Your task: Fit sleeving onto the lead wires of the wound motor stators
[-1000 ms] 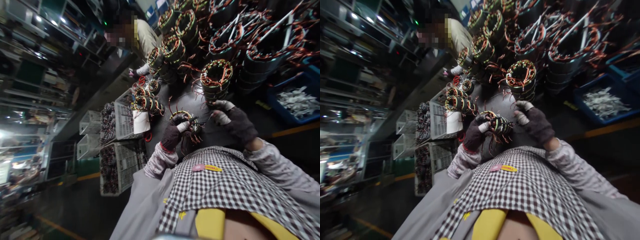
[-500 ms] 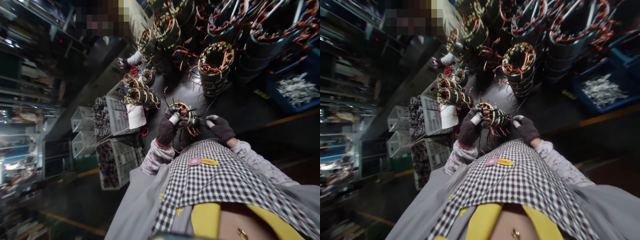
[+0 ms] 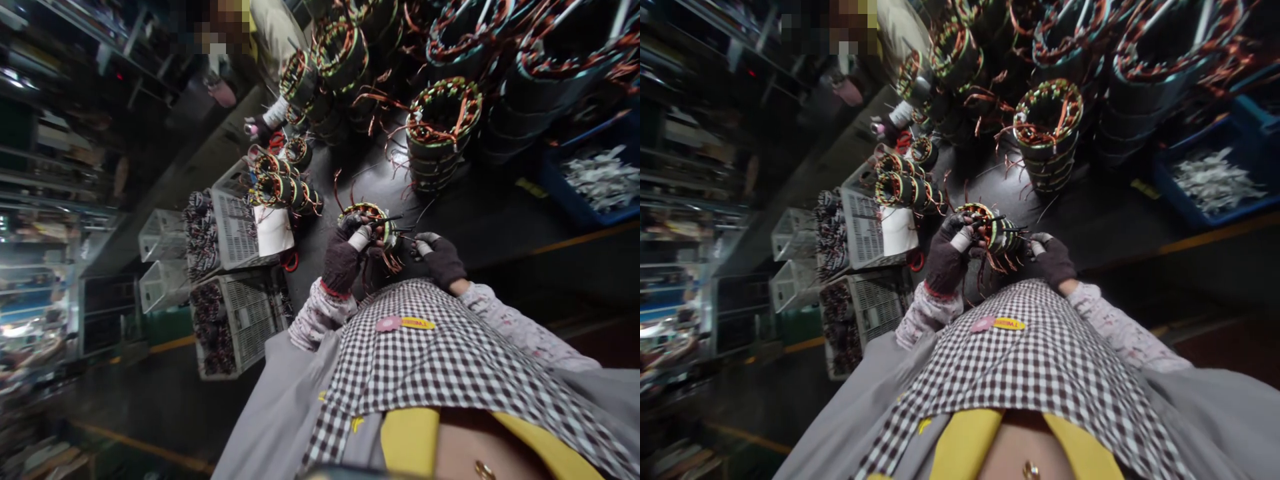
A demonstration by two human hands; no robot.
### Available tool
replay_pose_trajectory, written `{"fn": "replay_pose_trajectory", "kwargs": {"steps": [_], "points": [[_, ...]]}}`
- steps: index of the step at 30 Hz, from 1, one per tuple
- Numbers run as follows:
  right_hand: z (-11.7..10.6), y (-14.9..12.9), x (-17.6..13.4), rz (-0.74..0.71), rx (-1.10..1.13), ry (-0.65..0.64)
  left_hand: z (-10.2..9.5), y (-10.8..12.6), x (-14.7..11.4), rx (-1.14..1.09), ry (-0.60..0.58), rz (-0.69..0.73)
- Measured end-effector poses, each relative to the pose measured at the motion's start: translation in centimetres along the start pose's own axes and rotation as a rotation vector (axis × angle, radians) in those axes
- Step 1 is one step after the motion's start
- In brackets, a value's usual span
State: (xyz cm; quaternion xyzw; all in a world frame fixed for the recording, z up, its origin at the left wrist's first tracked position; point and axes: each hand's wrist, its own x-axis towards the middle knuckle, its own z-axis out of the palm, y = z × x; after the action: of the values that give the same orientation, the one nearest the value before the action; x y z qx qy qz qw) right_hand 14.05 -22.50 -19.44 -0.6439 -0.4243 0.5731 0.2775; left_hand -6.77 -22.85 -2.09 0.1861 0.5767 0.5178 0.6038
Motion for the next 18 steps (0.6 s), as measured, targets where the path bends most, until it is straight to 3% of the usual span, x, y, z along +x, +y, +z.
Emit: {"fn": "replay_pose_trajectory", "kwargs": {"steps": [8,14,18], "points": [[1.3,-0.6,-0.3,0.071,0.139,-0.051,0.2,-0.2,0.1,0.024,-0.011,0.030],[0.9,-0.1,-0.4,-0.022,-0.015,0.061,0.2,-0.2,0.3,0.035,-0.009,0.014],[1.3,0.1,0.0,-0.023,-0.032,-0.017,0.2,-0.1,0.2,0.024,-0.030,0.006]]}}
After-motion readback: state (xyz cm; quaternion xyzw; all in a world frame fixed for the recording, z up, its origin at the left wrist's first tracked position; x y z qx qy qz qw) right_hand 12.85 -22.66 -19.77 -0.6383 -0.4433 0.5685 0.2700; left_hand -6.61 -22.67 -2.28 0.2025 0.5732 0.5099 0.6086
